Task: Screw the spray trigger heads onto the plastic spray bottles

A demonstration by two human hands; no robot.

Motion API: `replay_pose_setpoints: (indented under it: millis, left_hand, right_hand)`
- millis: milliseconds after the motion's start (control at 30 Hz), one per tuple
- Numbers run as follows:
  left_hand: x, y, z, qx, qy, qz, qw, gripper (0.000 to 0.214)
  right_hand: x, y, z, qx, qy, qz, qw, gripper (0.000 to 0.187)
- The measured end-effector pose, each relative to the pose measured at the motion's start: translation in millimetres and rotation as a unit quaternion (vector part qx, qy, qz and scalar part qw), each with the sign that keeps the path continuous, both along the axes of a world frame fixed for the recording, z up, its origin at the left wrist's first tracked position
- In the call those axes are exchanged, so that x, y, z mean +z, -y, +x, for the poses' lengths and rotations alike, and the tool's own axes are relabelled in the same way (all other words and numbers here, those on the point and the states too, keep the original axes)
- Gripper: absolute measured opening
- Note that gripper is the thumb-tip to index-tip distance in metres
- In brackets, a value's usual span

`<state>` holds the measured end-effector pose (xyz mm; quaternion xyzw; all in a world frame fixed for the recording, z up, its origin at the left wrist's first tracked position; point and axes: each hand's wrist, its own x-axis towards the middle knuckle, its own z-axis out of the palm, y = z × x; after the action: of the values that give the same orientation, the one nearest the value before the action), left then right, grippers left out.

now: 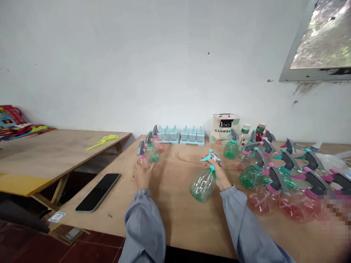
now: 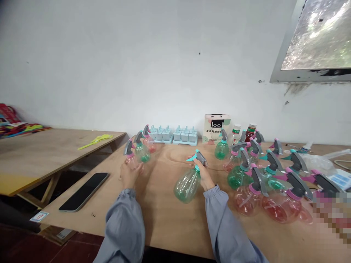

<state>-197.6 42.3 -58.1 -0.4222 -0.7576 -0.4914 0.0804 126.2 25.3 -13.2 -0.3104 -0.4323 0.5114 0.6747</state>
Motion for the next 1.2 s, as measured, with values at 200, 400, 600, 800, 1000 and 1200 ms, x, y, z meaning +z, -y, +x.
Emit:
replay_pose_setpoints:
  millis: [200, 400, 600, 800, 1000, 1200]
  left_hand:
    - [-2.3, 10.2, 51.1, -0.033, -0.026, -0.065, 0.997, 0.075]
    - [-3.7, 19.7, 110.0, -0.14, -0.055, -0.092, 0.984, 0.08]
    - [-4.9, 21.5, 113.0, -0.193, -0.073, -0.103, 0.973, 0.081]
    - [-6.0, 19.9, 110.6, -0.201, -0.063, -0.106, 0.972, 0.083]
    - [-7.7, 19.5, 111.3, -0.197, -0.064, -0.111, 0.972, 0.082]
    - [-7.9, 19.0, 110.7, -0.202, -0.063, -0.109, 0.971, 0.081]
  right_hand:
    - [0.2, -0.3, 6.8, -0.019, 0.001, 0.011, 1.0, 0.04]
    - [-2.7, 1.8, 5.7, 0.037, 0.035, 0.021, 0.998, 0.048]
    - [-8.9, 5.9, -0.7, -0.009, 0.027, 0.051, 0.998, 0.052]
    - [-4.6, 8.9, -5.1, 0.039, 0.075, 0.053, 0.995, 0.043]
    - [-7.6, 7.0, -3.8, 0.023, 0.07, 0.049, 0.996, 0.038]
    - [-3.5, 11.3, -4.4, 0.045, 0.114, 0.06, 0.991, 0.04]
